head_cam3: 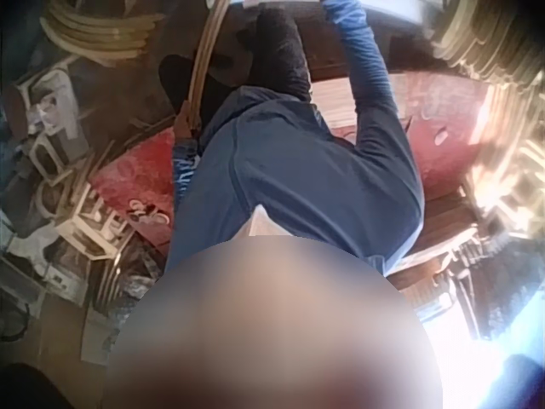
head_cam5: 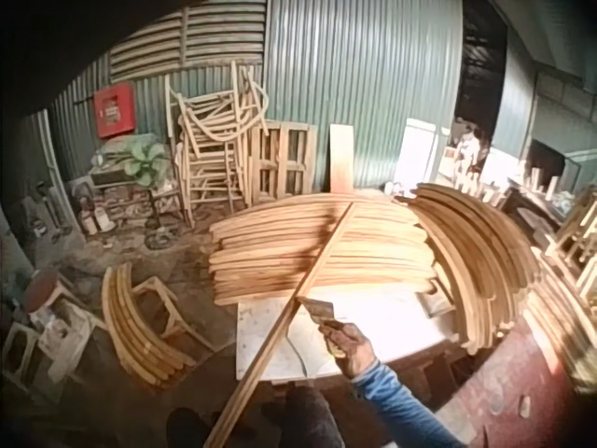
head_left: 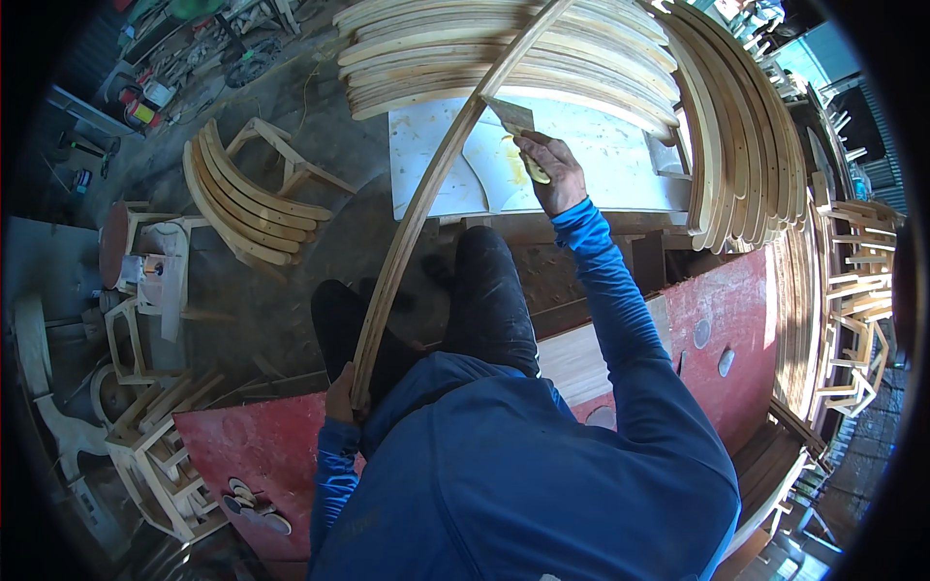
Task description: Apply wood filler to the edges of curved wooden components using a putty knife.
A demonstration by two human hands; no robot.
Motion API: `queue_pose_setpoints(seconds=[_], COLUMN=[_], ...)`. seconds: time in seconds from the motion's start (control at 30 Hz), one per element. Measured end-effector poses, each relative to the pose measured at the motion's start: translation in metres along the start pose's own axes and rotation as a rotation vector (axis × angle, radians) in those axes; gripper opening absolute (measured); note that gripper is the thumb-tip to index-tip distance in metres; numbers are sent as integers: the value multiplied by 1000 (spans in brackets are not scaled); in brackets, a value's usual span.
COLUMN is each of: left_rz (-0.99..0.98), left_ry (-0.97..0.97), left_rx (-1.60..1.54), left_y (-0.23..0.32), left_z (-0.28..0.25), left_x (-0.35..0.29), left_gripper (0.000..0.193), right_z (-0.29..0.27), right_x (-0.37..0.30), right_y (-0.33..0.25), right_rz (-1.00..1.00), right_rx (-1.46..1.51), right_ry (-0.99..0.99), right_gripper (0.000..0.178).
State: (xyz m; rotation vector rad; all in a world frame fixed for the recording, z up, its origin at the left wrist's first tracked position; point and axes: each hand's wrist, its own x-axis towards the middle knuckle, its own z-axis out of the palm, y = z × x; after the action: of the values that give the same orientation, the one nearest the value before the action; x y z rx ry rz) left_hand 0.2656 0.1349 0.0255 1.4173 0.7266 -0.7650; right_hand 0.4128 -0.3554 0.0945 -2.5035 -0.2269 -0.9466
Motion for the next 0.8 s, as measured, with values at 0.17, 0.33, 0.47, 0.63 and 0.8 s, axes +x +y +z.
queue_pose_setpoints(seconds=[0.17, 0.33, 0.47, 0.63, 0.8], left_rz=[13, 22, 20, 16, 31], left_ry=[32, 43, 12, 6, 16], left_rx=[39, 33, 30, 47, 60], left_y=[3, 4, 4, 3, 3], left_z=[3, 5, 3, 2, 3], left_x=[-5, -7, -6, -5, -6], left_gripper=[52, 52, 53, 53, 52], right_z=[-2, -9, -13, -1, 10], right_x=[11, 3, 3, 11, 1], right_y=[-3, -15, -11, 3, -2], right_rz=[-67, -81, -1, -12, -58], right_rx=[-49, -34, 27, 4, -61], right_ry=[-58, -150, -84, 25, -40], right_gripper=[42, 51, 48, 47, 42])
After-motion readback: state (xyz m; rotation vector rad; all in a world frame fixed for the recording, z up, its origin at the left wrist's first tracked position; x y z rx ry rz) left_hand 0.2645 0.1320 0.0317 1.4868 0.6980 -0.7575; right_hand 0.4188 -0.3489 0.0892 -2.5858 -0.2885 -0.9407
